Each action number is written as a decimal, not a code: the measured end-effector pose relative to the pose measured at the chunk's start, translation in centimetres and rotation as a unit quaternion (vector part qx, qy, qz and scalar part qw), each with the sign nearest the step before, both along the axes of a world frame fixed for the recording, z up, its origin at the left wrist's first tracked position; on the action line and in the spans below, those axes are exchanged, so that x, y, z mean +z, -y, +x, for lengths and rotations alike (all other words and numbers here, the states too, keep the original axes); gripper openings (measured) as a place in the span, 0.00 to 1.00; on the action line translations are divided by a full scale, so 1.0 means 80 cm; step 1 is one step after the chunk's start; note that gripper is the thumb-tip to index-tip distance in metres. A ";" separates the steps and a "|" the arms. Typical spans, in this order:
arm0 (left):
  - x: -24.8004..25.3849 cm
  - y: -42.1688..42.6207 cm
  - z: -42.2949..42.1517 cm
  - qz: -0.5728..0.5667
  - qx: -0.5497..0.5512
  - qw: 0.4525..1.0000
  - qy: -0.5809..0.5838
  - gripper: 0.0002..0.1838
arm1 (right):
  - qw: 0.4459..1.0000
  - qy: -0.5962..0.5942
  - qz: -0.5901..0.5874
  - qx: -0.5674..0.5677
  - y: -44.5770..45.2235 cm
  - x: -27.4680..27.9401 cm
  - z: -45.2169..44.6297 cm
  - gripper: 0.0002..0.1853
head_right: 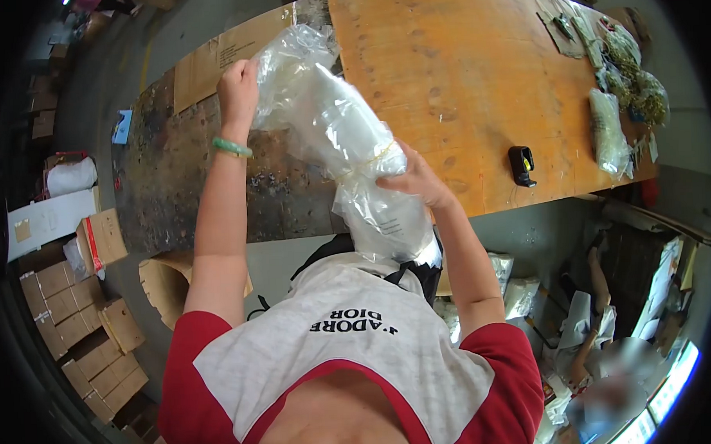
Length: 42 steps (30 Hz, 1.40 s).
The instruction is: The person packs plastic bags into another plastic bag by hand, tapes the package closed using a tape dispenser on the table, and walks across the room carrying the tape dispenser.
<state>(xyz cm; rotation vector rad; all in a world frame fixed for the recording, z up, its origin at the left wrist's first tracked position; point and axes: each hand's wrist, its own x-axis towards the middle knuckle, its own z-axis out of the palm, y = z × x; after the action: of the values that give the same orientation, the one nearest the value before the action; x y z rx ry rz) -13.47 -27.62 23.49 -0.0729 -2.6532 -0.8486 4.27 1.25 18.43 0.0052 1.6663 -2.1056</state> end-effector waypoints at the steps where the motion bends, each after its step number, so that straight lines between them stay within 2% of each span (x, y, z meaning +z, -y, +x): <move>1: -0.002 0.007 -0.005 0.003 0.014 1.000 0.019 0.14 | 1.000 0.007 0.005 -0.013 -0.002 0.001 0.006 0.39; 2: -0.003 0.014 -0.012 0.007 0.028 0.999 0.036 0.15 | 1.000 0.013 0.010 -0.027 -0.004 0.002 0.008 0.39; 5: -0.015 0.021 -0.015 0.017 0.022 0.999 -0.025 0.18 | 0.997 0.030 0.047 -0.058 -0.019 -0.004 0.014 0.38; 8: 0.003 0.008 -0.008 0.091 0.025 0.994 0.047 0.15 | 0.996 0.037 0.045 -0.070 -0.036 -0.014 0.016 0.38; 9: -0.001 0.009 -0.010 0.073 0.016 0.995 0.060 0.15 | 0.995 0.030 0.056 -0.077 -0.038 -0.007 0.016 0.37; 11: -0.012 0.012 -0.013 0.037 -0.002 0.995 0.090 0.15 | 0.993 0.071 -0.018 -0.097 -0.036 0.007 0.018 0.36; 12: -0.016 0.012 -0.009 0.153 -0.013 0.977 0.147 0.14 | 0.988 0.094 -0.055 -0.106 -0.036 0.010 0.022 0.35; 14: -0.021 0.014 -0.005 0.375 -0.033 0.894 0.244 0.13 | 0.990 0.090 -0.050 -0.101 -0.035 0.004 0.024 0.35; 17: -0.061 0.033 -0.001 0.453 -0.051 0.840 0.293 0.12 | 0.994 0.061 -0.001 -0.087 -0.052 -0.034 0.030 0.36; 21: -0.094 0.031 0.018 0.392 0.018 0.879 0.272 0.11 | 0.988 0.101 -0.039 -0.109 -0.082 -0.057 0.046 0.37; 24: -0.103 0.032 0.030 0.260 -0.006 0.925 0.279 0.15 | 0.986 0.110 -0.038 -0.115 -0.093 -0.047 0.056 0.39; 30: -0.108 0.023 0.046 0.382 -0.070 0.852 0.351 0.11 | 0.987 0.109 -0.029 -0.113 -0.109 -0.025 0.061 0.42; 33: -0.111 0.009 0.052 0.363 -0.059 0.859 0.355 0.10 | 0.988 0.109 -0.022 -0.111 -0.115 -0.019 0.063 0.43; 36: -0.128 -0.015 0.057 0.297 0.009 0.931 0.210 0.10 | 0.988 0.107 -0.017 -0.106 -0.122 -0.014 0.063 0.45; 39: -0.124 -0.036 0.065 0.214 0.010 0.950 0.226 0.08 | 0.992 0.086 -0.003 -0.090 -0.122 -0.005 0.063 0.47; 42: -0.130 -0.062 0.089 0.089 -0.050 0.962 0.255 0.18 | 0.994 0.063 0.022 -0.081 -0.118 0.013 0.063 0.50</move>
<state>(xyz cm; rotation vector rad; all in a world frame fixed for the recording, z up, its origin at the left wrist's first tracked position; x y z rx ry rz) -6.32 -22.65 13.11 0.0671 -3.0452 -1.2830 9.29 10.70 19.50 0.2909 1.6856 -2.1371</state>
